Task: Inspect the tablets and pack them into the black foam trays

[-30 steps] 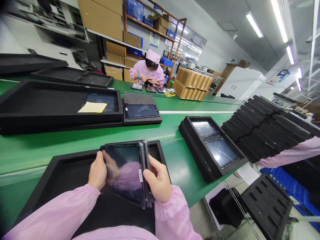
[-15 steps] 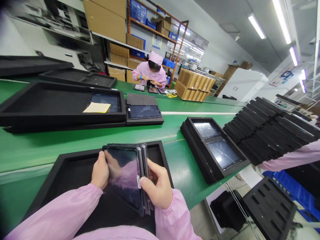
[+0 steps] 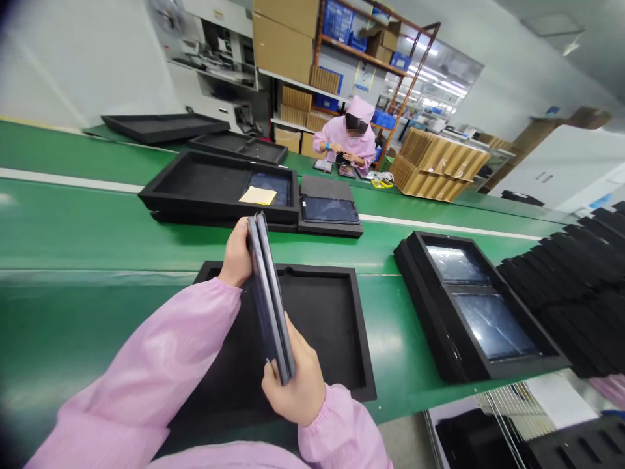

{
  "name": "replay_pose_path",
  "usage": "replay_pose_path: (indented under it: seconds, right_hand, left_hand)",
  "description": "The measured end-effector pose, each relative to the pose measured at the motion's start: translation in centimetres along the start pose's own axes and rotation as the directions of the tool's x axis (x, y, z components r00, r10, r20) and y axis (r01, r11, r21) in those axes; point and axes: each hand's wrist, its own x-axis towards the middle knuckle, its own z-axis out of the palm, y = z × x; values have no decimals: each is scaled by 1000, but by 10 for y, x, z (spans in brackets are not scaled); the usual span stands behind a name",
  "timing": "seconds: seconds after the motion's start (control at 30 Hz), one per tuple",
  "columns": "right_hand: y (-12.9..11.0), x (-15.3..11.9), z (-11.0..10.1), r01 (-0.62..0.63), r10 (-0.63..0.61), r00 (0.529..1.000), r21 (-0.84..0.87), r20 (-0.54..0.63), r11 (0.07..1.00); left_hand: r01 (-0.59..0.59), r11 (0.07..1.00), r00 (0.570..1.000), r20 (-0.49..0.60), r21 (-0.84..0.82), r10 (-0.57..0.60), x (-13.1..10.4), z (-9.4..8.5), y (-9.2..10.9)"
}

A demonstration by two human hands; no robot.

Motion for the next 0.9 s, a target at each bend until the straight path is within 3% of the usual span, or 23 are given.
replay_pose_path:
  seconds: [0.07,0.23,0.57,0.73,0.9]
  right_hand:
    - [4,2,-2,23,-21,999,-52,41,998]
    - [2,8,-7,42,-35,997,-102,71,994]
    - [9,4,-5,-28,30,998,-34,47,999]
    - [5,6,-9,92,-85,994,-106,63,990]
    - [-14,12,-15,211,-192,964,-90,186,973]
  left_hand:
    - [-74,997,997,33,-4,74,-5,-1,-7]
    - [-93,995,996,-7,32,93,-10,-3,-23]
    - [-171,983,983,-51,62,174,-9,-8,-28]
    - [-188,980,981,-31,61,190,-10,-7,-28]
    - [-176,979,982,-48,104,182,-12,-5,-26]
